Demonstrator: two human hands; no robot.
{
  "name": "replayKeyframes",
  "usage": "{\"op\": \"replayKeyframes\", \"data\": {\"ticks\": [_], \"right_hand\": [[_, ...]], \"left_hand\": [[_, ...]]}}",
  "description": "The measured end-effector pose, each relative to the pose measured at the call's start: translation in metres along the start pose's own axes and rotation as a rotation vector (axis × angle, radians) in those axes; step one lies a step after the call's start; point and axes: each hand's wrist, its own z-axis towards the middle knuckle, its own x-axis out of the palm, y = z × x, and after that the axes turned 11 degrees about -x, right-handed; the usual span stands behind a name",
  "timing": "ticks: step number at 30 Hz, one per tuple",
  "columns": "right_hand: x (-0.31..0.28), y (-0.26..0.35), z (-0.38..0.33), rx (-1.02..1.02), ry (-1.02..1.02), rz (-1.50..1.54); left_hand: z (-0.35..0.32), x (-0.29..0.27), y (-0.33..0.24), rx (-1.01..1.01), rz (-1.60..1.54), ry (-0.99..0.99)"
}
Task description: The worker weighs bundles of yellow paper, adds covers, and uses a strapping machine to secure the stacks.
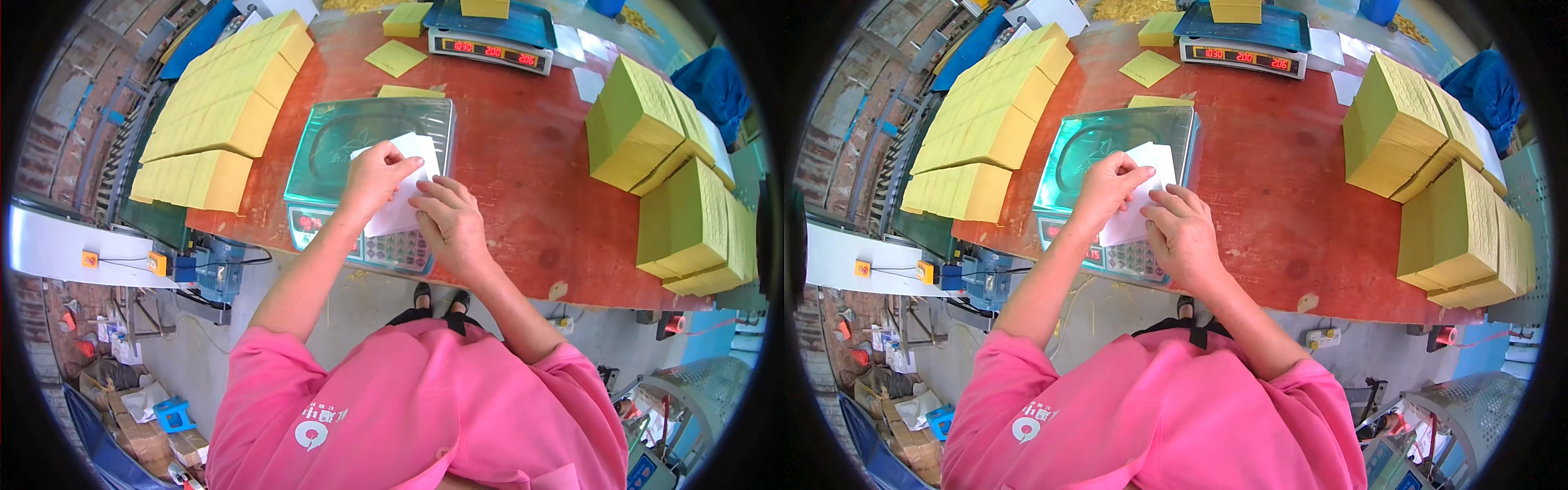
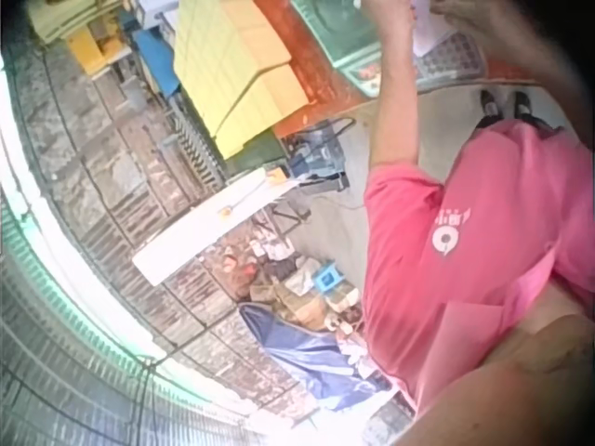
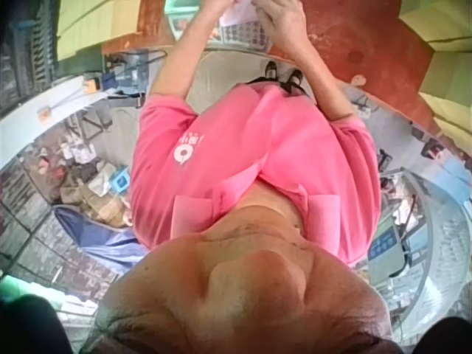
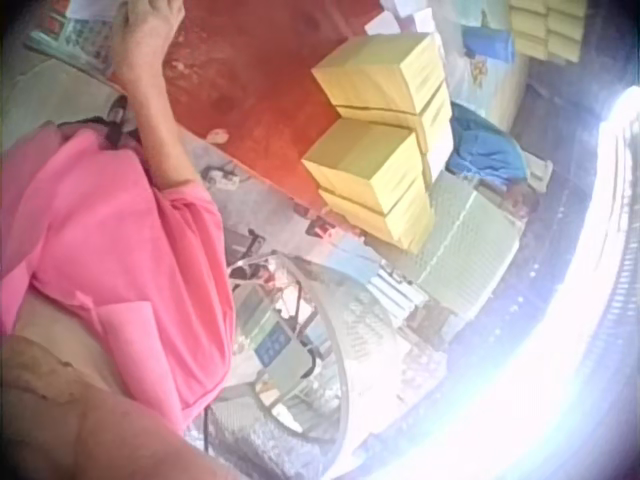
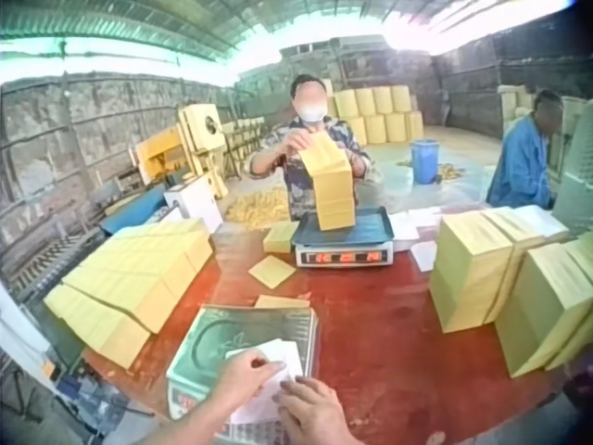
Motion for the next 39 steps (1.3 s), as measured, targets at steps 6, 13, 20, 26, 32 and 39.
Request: {"op": "replayKeyframes", "data": {"ticks": [6,13,20,26,32,39], "right_hand": [[-0.005,-0.01,0.009,0.141,-0.008,-0.235],[0.006,-0.007,0.01,0.161,0.003,-0.175],[0.002,0.009,0.024,0.04,-0.017,-0.06],[-0.005,0.001,0.022,0.154,-0.022,0.115],[-0.004,-0.006,0.018,0.355,-0.089,0.384],[-0.003,-0.008,0.016,0.416,-0.104,0.479]], "left_hand": [[0.014,0.004,0.002,0.14,0.319,-0.14],[0.008,-0.001,-0.008,0.03,0.194,-0.027],[0.01,-0.007,-0.003,-0.04,-0.046,0.074],[0.009,-0.008,-0.005,-0.061,-0.062,0.094],[0.012,-0.009,-0.003,-0.046,-0.044,0.108],[0.013,-0.007,0.0,-0.056,-0.092,0.096]]}}
